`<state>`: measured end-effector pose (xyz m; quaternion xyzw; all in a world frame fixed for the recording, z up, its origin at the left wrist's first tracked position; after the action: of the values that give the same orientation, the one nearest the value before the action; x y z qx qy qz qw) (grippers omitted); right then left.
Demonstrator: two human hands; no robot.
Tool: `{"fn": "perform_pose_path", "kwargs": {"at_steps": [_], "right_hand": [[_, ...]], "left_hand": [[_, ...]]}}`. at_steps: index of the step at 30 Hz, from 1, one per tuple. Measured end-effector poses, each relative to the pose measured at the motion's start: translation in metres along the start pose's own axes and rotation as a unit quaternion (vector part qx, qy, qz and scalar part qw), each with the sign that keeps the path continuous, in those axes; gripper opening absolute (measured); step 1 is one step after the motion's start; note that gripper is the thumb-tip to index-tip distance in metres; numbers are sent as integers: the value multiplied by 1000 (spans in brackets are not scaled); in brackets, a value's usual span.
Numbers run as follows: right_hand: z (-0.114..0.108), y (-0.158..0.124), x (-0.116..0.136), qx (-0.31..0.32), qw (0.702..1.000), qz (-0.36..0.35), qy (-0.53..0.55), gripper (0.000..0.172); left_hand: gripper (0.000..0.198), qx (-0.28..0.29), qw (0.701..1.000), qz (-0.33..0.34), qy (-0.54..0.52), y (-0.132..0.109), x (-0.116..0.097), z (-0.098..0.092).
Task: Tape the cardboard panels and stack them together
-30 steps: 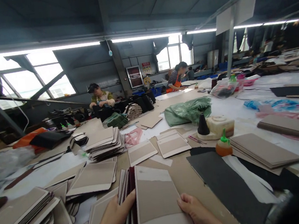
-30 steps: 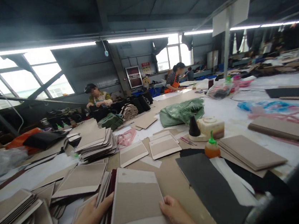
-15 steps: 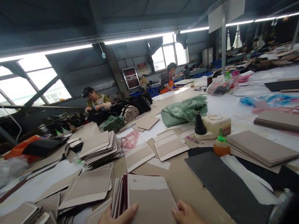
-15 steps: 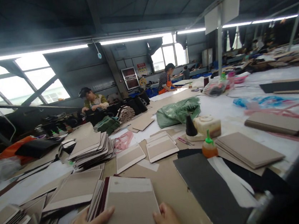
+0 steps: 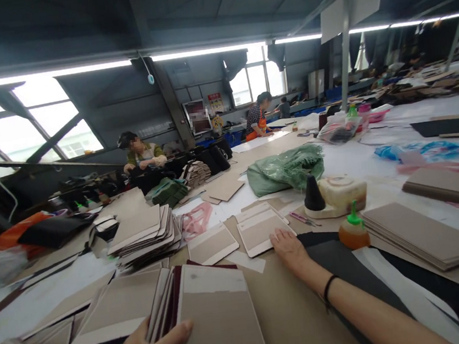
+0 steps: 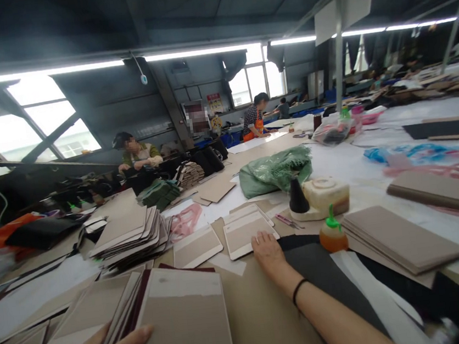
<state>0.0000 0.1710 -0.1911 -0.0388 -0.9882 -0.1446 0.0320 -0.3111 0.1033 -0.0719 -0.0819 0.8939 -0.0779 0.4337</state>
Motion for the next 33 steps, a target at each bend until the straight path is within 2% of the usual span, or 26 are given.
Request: {"fn": "perform_pose_path", "kwargs": {"at_steps": [4,7,10,14,16,19,21,23,26,28,30,33], "right_hand": [[30,21,-2,4,999,-48,-22,40],[32,26,-5,2,996,-77,-34,40],[6,31,-10,-16,993,-106,-46,39],[-51,21,-5,-44,979,-187,-61,38],[-76,2,10,-97,952,-280,-82,37],[-98,-40,40,-228,865,-432,-116,34],[-104,-63,58,-287,818,-489,-95,29],[-105,-77,73,-326,804,-496,-47,23],[-103,-87,87,-366,821,-438,4,17],[-99,-95,95,-368,825,-428,27,14],[-98,-103,101,-350,817,-456,48,12],[-104,-111,104,-324,767,-547,89,13]], "left_hand": [[52,-16,1000,-12,3,12,5,4],[52,-11,999,-30,-17,16,11,4],[52,-8,999,-31,-18,16,12,3],[50,-18,1000,-24,4,17,12,1],[48,-4,1000,-29,2,17,13,1],[50,43,997,-37,-50,16,16,5],[53,56,995,-31,-72,14,15,7],[56,50,996,-9,-72,12,13,8],[55,51,996,23,-73,10,10,10],[54,55,995,35,-72,10,7,11],[54,57,995,50,-68,10,5,11],[55,60,994,69,-62,9,1,12]]}}
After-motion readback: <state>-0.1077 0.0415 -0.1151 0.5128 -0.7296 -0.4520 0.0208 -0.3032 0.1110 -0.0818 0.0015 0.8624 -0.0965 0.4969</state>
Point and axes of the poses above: each hand's wrist, its own y-axis towards the middle knuckle, its own z-axis out of the palm, x = y × z, the point moved 3 cm from there along y, towards the middle knuckle, and after that the axes turned 3 degrees about -x, right-handed, at the moved point
